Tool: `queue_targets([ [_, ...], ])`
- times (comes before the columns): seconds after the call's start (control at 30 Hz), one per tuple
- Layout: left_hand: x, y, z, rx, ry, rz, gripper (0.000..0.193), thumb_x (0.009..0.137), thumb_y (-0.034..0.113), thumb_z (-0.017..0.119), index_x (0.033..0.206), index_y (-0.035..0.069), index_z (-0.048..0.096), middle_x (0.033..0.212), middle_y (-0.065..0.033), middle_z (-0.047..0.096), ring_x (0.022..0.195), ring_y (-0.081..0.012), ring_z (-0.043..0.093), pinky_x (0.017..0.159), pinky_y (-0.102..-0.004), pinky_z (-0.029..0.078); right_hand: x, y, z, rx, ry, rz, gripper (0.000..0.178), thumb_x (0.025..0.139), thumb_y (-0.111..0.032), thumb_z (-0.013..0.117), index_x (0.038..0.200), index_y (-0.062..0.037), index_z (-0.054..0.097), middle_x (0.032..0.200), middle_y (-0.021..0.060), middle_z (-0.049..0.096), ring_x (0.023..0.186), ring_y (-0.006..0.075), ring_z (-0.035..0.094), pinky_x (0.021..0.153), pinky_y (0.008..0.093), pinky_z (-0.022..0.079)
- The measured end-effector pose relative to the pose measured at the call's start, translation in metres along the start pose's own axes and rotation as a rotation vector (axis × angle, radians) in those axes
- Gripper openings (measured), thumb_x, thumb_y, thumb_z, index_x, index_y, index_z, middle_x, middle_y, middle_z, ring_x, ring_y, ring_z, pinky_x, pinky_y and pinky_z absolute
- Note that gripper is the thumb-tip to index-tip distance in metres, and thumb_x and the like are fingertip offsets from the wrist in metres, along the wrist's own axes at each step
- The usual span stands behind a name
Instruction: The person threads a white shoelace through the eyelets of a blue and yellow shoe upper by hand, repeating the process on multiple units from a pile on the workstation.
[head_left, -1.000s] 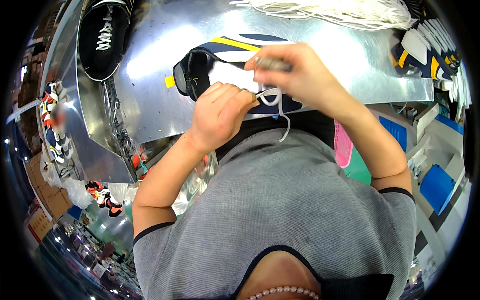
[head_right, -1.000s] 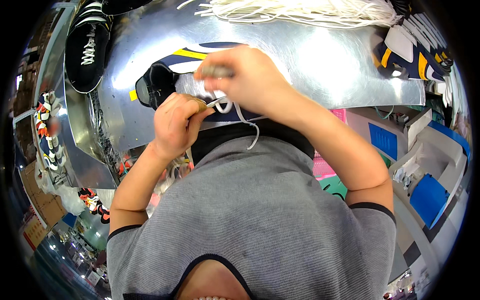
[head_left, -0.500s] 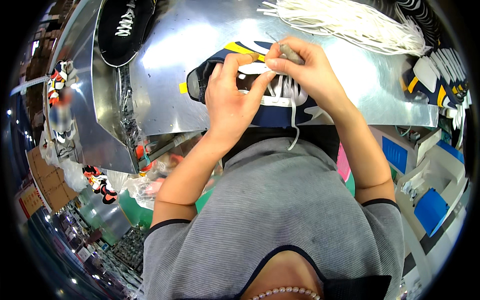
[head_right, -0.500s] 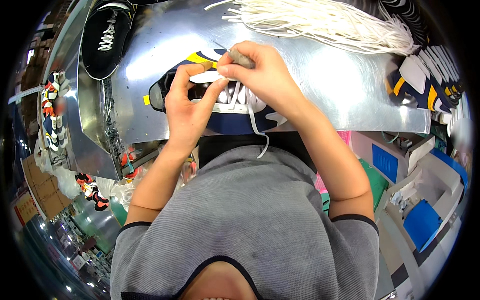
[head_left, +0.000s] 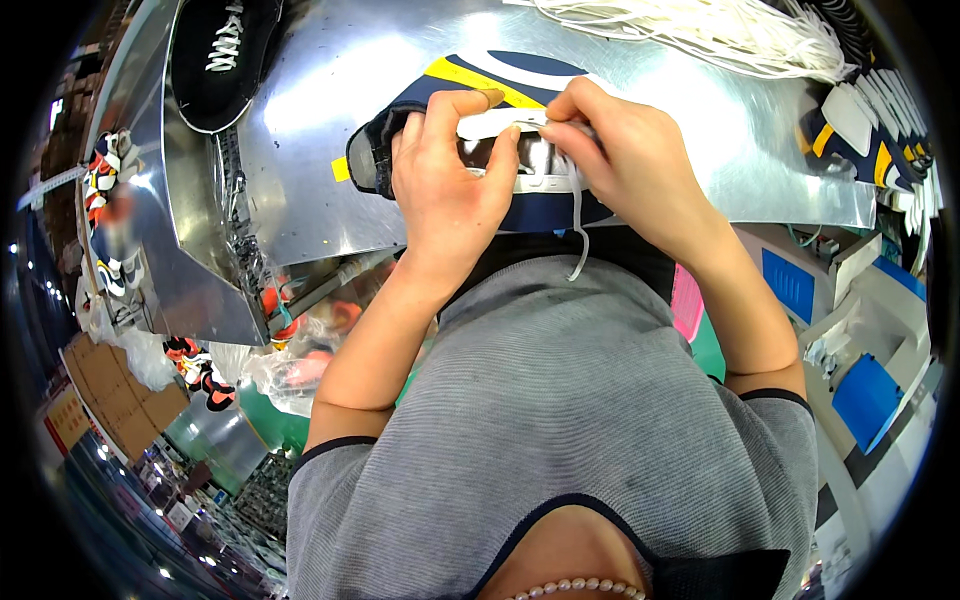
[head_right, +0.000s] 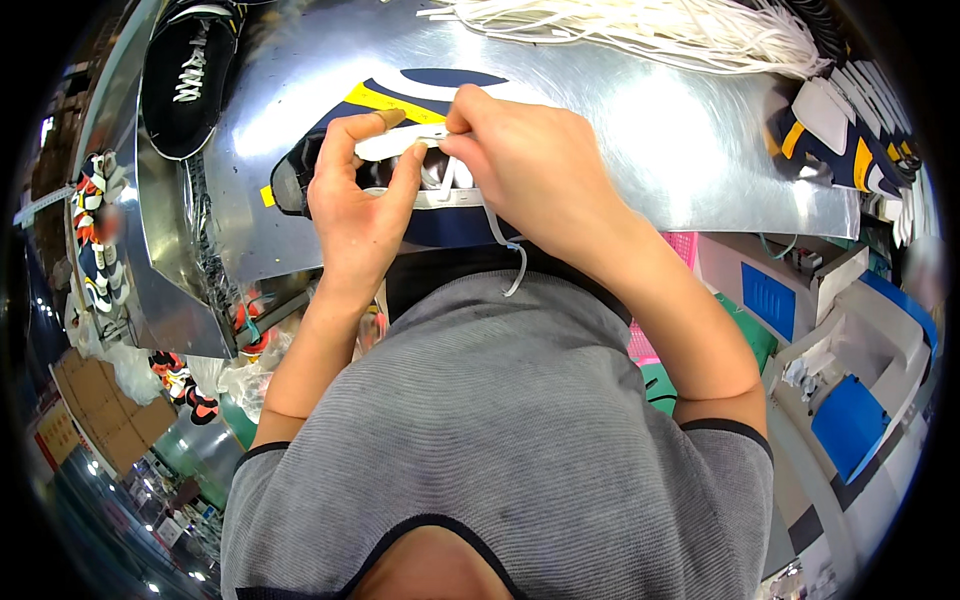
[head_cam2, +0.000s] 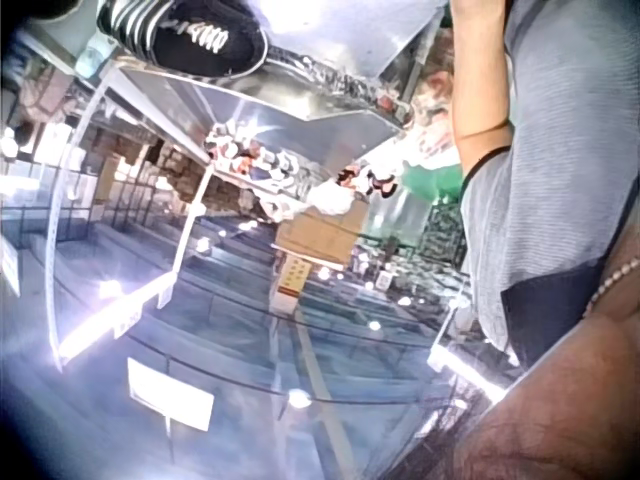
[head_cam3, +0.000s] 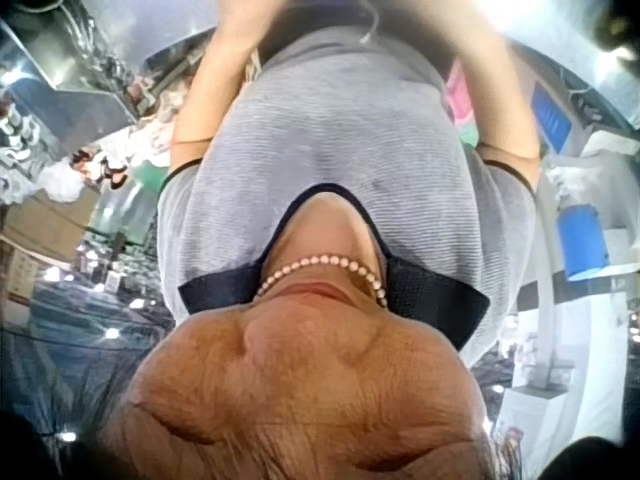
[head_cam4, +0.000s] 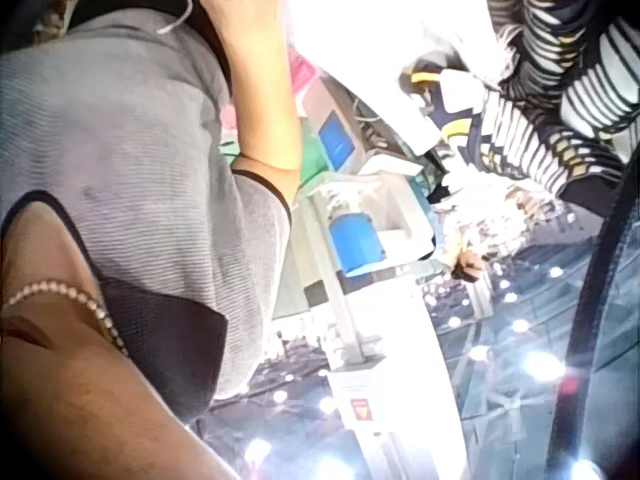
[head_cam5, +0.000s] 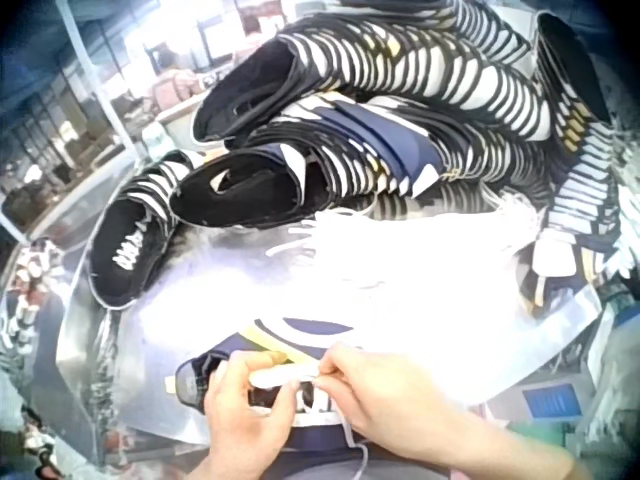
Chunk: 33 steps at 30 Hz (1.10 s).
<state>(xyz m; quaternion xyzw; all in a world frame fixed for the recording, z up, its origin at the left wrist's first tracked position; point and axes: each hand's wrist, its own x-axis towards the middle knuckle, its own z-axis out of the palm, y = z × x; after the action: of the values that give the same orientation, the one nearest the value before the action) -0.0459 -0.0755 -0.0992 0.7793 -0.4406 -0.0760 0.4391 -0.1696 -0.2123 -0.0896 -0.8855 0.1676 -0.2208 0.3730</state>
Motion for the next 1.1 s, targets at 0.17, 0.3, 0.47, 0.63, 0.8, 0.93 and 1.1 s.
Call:
queue_targets([
  [0.17,-0.001,0.007,0.003,0.232,0.004,0.170,0.027,0.083,0.002,0.074,0.107,0.002,0.063,0.104,-0.0088,0.071,0.088,-0.0231,0.065,0.081,-0.0340,0.048,0.010,-0.010,0.016,-0.224,-0.092,0.024,0.021,0.091,-0.021,0.065,0.094,-0.0025,0.055,0.067,0.0112,0.066,0.064,0.0322,0.066,0.057,0.0431,0.049],
  [0.3,-0.001,0.000,0.002,-0.026,-0.005,0.001,0.028,0.086,0.000,0.074,0.109,-0.001,0.059,0.104,-0.0098,0.069,0.091,-0.0142,0.066,0.081,-0.0272,0.053,0.004,-0.009,-0.017,-0.030,-0.116,0.058,0.018,0.092,-0.018,0.064,0.094,-0.0030,0.055,0.065,0.0112,0.064,0.064,0.0320,0.066,0.058,0.0424,0.048],
  [0.47,-0.004,-0.005,0.003,-0.074,-0.021,0.000,0.031,0.086,-0.001,0.074,0.111,-0.003,0.056,0.108,-0.0109,0.067,0.092,-0.0133,0.066,0.081,-0.0259,0.055,-0.009,-0.017,-0.025,0.007,-0.069,0.160,0.013,0.094,-0.010,0.065,0.096,-0.0037,0.054,0.070,0.0088,0.062,0.060,0.0237,0.061,0.056,0.0315,0.046],
  [0.63,0.000,0.001,0.004,0.010,-0.005,0.026,0.029,0.084,-0.003,0.074,0.109,-0.003,0.059,0.106,-0.0107,0.068,0.092,-0.0139,0.067,0.081,-0.0274,0.055,-0.003,-0.005,-0.006,-0.067,-0.046,0.042,0.017,0.090,-0.016,0.067,0.093,-0.0053,0.054,0.068,0.0098,0.064,0.064,0.0293,0.066,0.055,0.0385,0.048],
  [0.8,-0.002,-0.001,0.008,0.142,0.036,0.127,0.030,0.078,0.002,0.070,0.107,0.005,0.064,0.091,-0.0062,0.069,0.075,-0.0262,0.058,0.077,-0.0386,0.044,0.009,-0.008,0.024,-0.355,0.062,-0.107,0.022,0.080,-0.015,0.069,0.092,-0.0043,0.054,0.068,0.0093,0.065,0.061,0.0258,0.067,0.050,0.0348,0.049],
  [0.93,0.003,-0.001,0.005,0.233,-0.008,0.257,0.038,0.079,-0.001,0.067,0.116,0.002,0.061,0.092,-0.0095,0.067,0.073,-0.0255,0.059,0.072,-0.0377,0.047,0.012,-0.002,0.039,-0.374,0.069,-0.109,0.025,0.077,-0.015,0.069,0.093,-0.0031,0.054,0.070,0.0103,0.065,0.060,0.0264,0.067,0.049,0.0351,0.050],
  [1.1,0.004,0.006,-0.005,-0.541,-0.061,-0.288,0.037,0.086,-0.004,0.065,0.121,-0.003,0.055,0.122,-0.0125,0.065,0.097,-0.0134,0.067,0.080,-0.0261,0.054,0.001,-0.016,-0.017,-0.258,-0.060,0.006,0.018,0.092,-0.014,0.065,0.100,-0.0039,0.052,0.073,0.0090,0.064,0.065,0.0260,0.065,0.056,0.0341,0.049],
])
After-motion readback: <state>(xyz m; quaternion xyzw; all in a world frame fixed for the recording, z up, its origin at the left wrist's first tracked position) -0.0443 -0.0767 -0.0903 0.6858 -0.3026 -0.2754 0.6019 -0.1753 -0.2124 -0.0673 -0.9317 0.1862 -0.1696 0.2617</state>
